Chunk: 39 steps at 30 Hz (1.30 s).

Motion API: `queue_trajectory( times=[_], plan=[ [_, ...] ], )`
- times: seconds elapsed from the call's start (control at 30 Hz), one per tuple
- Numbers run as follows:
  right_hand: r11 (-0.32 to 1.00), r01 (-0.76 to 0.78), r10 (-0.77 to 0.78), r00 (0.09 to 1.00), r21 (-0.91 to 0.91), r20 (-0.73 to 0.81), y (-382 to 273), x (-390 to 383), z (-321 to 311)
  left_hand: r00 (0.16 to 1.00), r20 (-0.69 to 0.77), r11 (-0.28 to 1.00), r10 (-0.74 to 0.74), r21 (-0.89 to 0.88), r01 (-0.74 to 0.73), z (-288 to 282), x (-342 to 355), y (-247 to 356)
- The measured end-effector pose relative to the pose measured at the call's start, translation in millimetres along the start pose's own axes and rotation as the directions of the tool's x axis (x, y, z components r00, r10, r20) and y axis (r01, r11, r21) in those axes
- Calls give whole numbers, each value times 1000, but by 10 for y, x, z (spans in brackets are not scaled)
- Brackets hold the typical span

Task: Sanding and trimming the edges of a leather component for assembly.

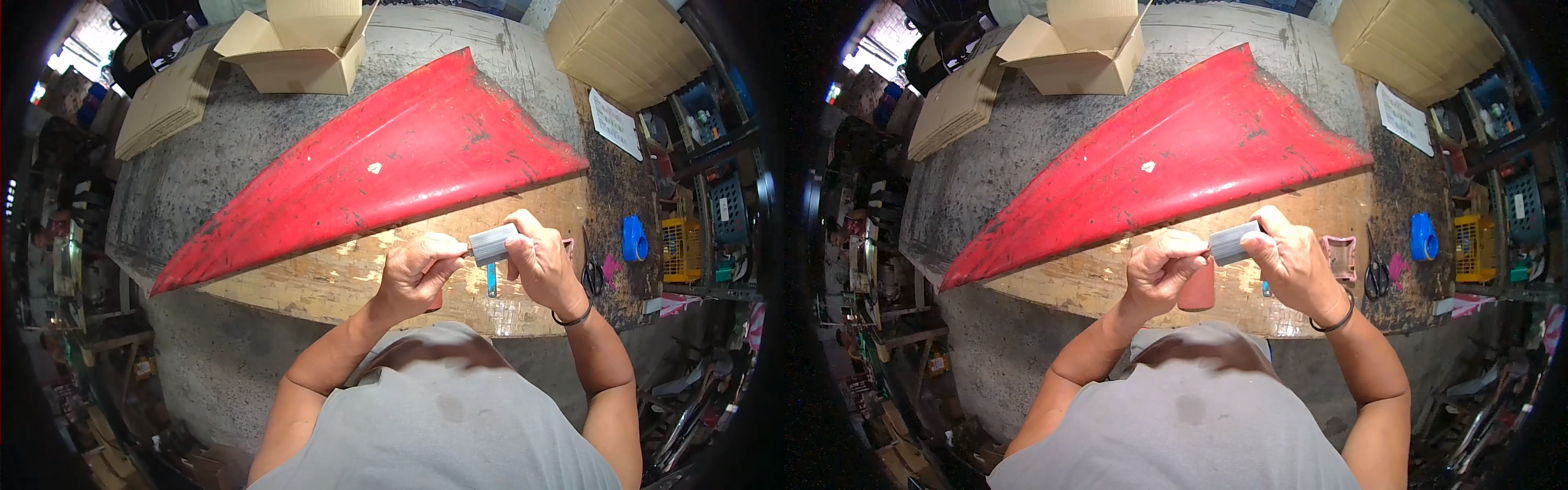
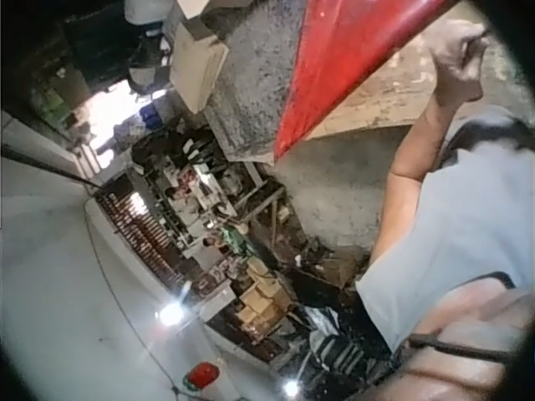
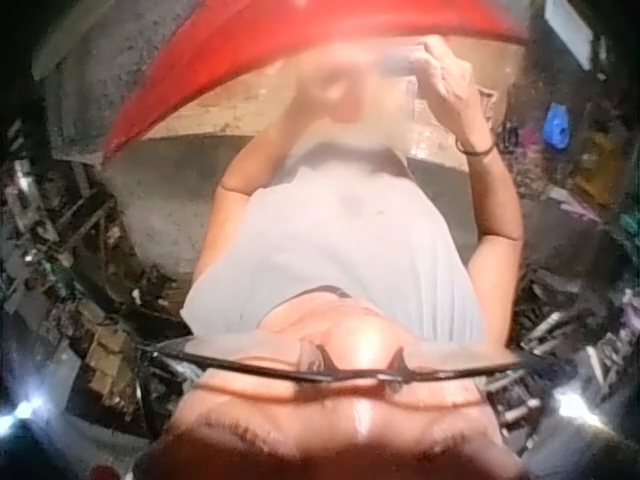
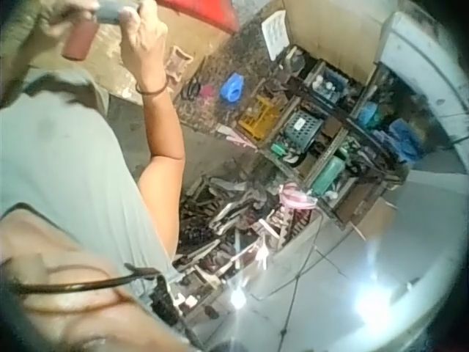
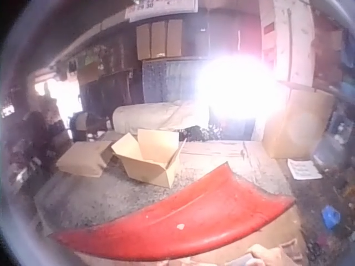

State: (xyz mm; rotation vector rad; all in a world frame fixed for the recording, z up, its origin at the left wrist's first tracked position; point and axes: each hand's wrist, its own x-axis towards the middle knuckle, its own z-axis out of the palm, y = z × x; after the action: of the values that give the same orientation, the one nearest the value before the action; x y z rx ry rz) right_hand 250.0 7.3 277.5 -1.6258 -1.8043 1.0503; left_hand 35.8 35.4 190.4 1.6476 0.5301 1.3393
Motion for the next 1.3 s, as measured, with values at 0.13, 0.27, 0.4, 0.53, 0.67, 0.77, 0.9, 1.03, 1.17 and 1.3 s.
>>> queue_trajectory(
  times=[0.13,0.27,0.4,0.53,0.67,0.77,0.9,1.03,1.17,1.3],
  plan=[
    [976,27,-29,1000,216,6,-54,16,63,997,-50,997,-61,-42,59,23,-55,-38],
    [894,256,-250,966,368,-66,32,-37,125,994,-69,994,-89,-63,85,31,-53,-23],
    [991,105,-108,994,78,35,-4,-19,30,998,-46,997,-41,-65,38,35,-43,-42],
    [996,-28,19,995,88,100,0,11,28,999,-36,999,-40,6,40,39,-68,-50],
    [843,212,-240,971,495,-6,-47,-13,114,996,-71,998,-53,-48,50,57,-34,-97],
    [907,416,-418,908,-56,-16,14,10,64,994,-74,992,-84,-105,76,40,-27,-106],
    [982,-129,111,985,138,130,-180,-32,-6,999,-23,1000,-22,-17,22,-3,-36,-107],
    [972,182,-178,983,-145,42,-26,-3,14,999,-37,1000,-24,-1,24,45,-105,-111],
    [946,316,-318,948,-74,-20,-64,-32,32,978,-37,947,-205,-261,188,99,-200,-166],
    [966,204,-191,977,-156,94,120,-100,176,943,-9,888,-334,-338,311,154,-332,-329]
  ],
)
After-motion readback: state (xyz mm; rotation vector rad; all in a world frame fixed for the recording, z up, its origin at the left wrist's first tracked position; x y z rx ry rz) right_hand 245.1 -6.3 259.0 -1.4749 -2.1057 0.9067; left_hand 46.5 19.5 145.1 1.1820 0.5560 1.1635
